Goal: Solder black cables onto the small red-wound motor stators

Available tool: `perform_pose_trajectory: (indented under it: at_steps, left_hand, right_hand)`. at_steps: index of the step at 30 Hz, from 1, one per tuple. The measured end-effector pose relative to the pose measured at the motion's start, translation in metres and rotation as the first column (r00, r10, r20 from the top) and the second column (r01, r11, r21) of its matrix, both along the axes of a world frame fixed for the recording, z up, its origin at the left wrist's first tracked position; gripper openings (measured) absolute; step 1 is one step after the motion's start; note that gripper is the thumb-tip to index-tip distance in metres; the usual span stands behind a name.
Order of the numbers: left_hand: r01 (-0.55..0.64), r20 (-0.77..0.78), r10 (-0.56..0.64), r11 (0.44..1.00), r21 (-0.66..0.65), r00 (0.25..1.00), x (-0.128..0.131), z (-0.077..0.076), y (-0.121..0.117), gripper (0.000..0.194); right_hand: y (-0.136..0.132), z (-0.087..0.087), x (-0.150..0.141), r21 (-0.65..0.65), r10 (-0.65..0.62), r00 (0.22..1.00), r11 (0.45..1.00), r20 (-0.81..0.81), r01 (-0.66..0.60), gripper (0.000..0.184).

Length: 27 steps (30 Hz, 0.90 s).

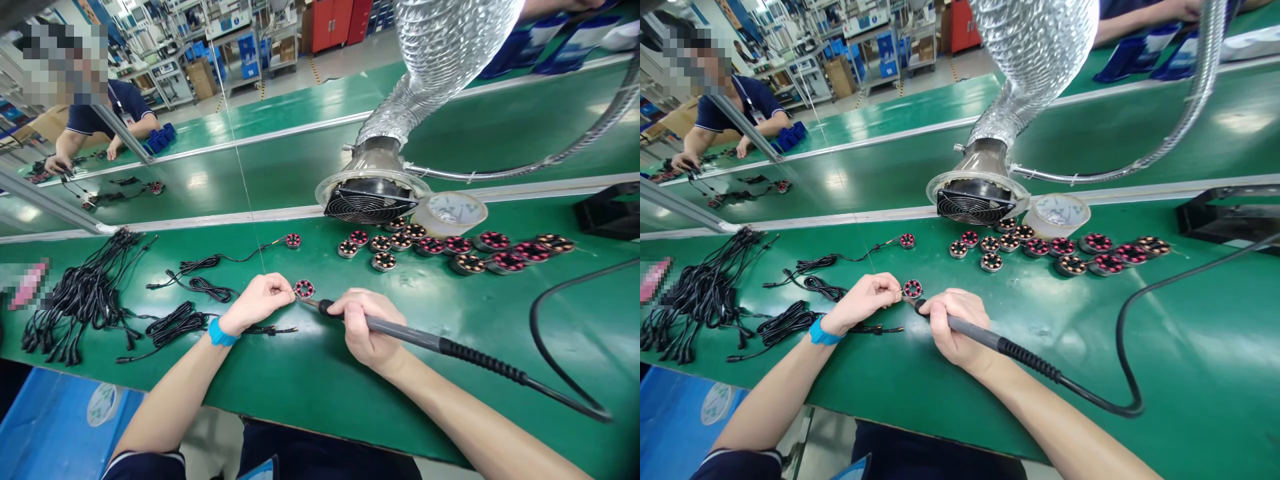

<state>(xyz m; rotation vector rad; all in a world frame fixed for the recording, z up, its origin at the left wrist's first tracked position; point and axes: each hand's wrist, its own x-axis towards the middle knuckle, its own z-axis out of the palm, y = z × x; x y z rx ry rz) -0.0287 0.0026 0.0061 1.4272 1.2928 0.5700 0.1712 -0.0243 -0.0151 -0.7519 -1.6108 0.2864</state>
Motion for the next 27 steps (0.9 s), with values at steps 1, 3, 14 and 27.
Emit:
perform_pose_trajectory:
  at_steps: [1,3,14,27]
  left_hand:
    - [0.001,0.001,-0.001,1.000,-0.001,1.000,0.0000,-0.0001,0.0000,0.013]
    - [0.002,0.007,-0.002,1.000,-0.007,1.000,0.0000,-0.0001,0.0001,0.013]
    - [0.011,0.009,-0.011,1.000,-0.010,1.000,0.0008,0.0031,0.0000,0.012]
    - [0.009,-0.003,-0.009,1.000,-0.012,1.000,0.0011,0.0057,-0.0002,0.015]
  right_hand:
    - [0.0000,-0.0001,-0.0002,0.006,-0.004,1.000,1.000,0.001,0.004,0.024]
    - [0.0002,-0.0007,-0.0003,0.010,-0.006,1.000,1.000,0.002,0.006,0.024]
    - [0.0015,0.0013,-0.0004,-0.035,-0.007,1.000,0.999,0.005,0.008,0.025]
    - [0.0001,0.0007,0.0005,-0.196,-0.129,0.989,0.974,-0.068,0.113,0.033]
